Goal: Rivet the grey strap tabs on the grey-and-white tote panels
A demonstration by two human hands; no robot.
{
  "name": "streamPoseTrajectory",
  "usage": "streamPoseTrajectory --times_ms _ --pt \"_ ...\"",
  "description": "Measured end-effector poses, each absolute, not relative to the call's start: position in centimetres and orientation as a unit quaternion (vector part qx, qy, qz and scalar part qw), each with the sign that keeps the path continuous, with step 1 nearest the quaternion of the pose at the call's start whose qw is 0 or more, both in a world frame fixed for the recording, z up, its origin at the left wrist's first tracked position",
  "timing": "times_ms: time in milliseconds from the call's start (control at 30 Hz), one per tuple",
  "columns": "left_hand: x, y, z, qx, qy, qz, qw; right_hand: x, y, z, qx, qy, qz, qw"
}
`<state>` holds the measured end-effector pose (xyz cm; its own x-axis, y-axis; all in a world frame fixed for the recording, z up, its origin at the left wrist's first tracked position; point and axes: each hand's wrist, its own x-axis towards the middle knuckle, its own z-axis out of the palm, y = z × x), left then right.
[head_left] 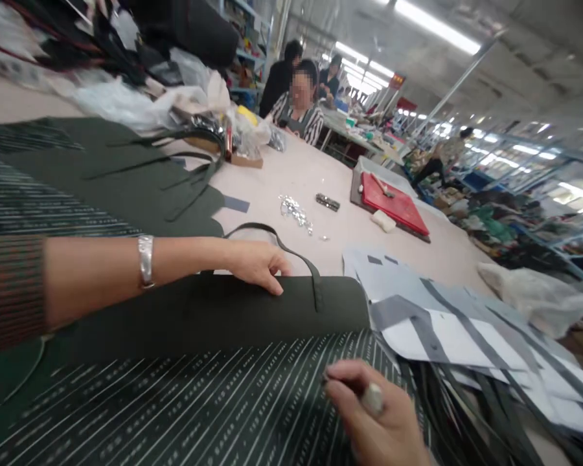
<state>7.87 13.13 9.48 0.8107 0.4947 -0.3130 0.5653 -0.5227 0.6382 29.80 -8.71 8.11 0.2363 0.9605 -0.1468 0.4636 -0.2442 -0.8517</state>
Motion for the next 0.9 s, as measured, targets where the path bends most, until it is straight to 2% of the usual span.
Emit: streamPoseTrajectory --times_ms 133,267,400,567,667,900 --pt "9.5 14.2 3.9 0.844 0.327 -0.073 0.419 27.3 -4.9 3.5 -0.658 -0.564 0.434 0.248" --pt "9.6 15.3 2.7 0.816 0.347 -0.098 0.451 26.6 -2.9 1.9 -0.656 -0.556 0.465 0.209" --pt "9.3 16.0 2.6 0.782 0.342 -0.149 0.499 26.9 -2.7 1.8 -0.652 -0.547 0.485 0.200" --pt "9.2 15.7 2.8 0.649 0.327 -0.238 0.644 26.5 -3.0 1.7 -0.650 -0.556 0.474 0.207" --pt "9.4 15.3 2.9 0.597 0.293 -0.278 0.693 25.9 -3.1 1.5 -0.651 -0.558 0.466 0.218" --pt "9.1 15.1 2.3 0.566 0.310 -0.294 0.705 25.4 -3.3 1.2 -0.656 -0.582 0.428 0.217"
